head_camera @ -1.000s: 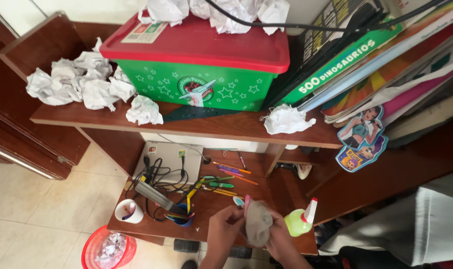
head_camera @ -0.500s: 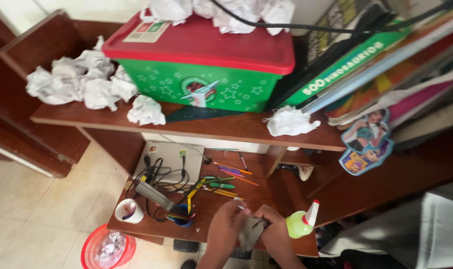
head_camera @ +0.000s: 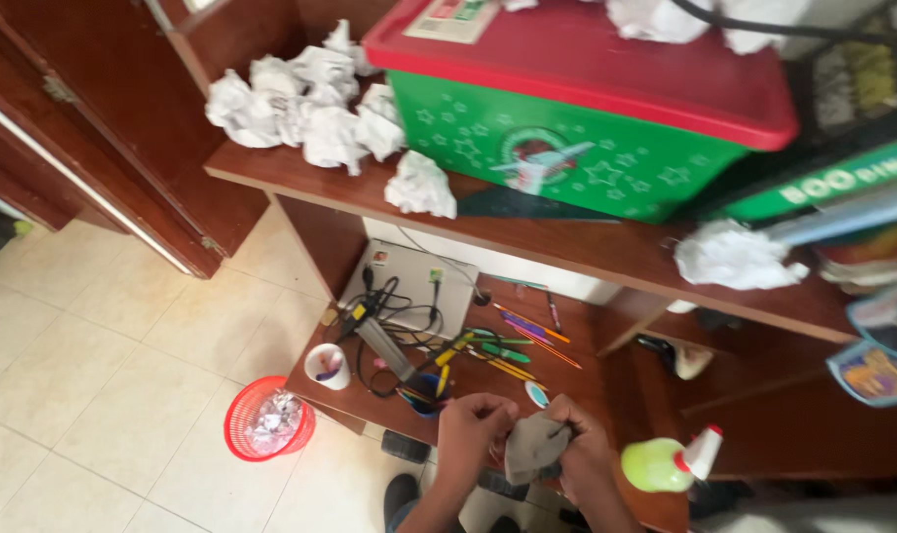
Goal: The person wipes a pencil with a cloth after applying liquid from a spray bottle and handles various pens and stationary items on a wooden shelf.
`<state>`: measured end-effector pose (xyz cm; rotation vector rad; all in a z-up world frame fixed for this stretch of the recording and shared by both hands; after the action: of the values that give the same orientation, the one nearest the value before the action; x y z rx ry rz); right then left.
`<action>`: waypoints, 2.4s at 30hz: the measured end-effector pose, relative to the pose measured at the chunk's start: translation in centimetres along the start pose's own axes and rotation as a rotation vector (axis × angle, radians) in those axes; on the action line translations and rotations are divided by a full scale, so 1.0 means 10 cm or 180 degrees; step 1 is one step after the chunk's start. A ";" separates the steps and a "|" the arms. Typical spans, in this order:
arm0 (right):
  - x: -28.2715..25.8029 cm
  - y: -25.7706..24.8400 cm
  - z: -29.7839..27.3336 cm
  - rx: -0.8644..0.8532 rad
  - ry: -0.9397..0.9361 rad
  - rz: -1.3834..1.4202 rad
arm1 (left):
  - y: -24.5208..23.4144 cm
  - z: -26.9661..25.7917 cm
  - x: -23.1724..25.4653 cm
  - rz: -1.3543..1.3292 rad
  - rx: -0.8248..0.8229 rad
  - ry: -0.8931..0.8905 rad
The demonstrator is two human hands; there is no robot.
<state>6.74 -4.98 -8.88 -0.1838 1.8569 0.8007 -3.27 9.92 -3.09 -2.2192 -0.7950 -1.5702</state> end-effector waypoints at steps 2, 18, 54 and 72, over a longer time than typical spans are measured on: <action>0.10 0.03 0.13 0.0067 0.0068 0.0000 | -0.17 -0.03 0.25 0.0494 0.0328 0.0471; 0.04 -0.43 0.26 0.1322 -0.0875 -0.4164 | -1.08 0.31 0.83 0.2618 0.0253 0.1926; -0.55 0.63 0.63 0.0980 -0.1208 -0.5006 | -0.75 0.31 1.20 0.2615 -0.1005 0.2743; -0.09 -1.46 -1.19 0.2572 -0.0401 -0.1839 | 0.53 0.41 -0.43 0.1032 -0.2932 -0.0597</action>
<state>4.91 -23.55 -11.88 -0.1330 1.7349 -0.3398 1.94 6.75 -8.22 -2.9203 0.3639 -1.7727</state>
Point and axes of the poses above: each hand's wrist, its own z-axis towards the middle knuckle, its own y-axis out of the palm, x = y × z, the point moved 8 cm from there along z, towards the middle knuckle, and after that the axes turned 1 degree about -x, right-handed, at the moved point
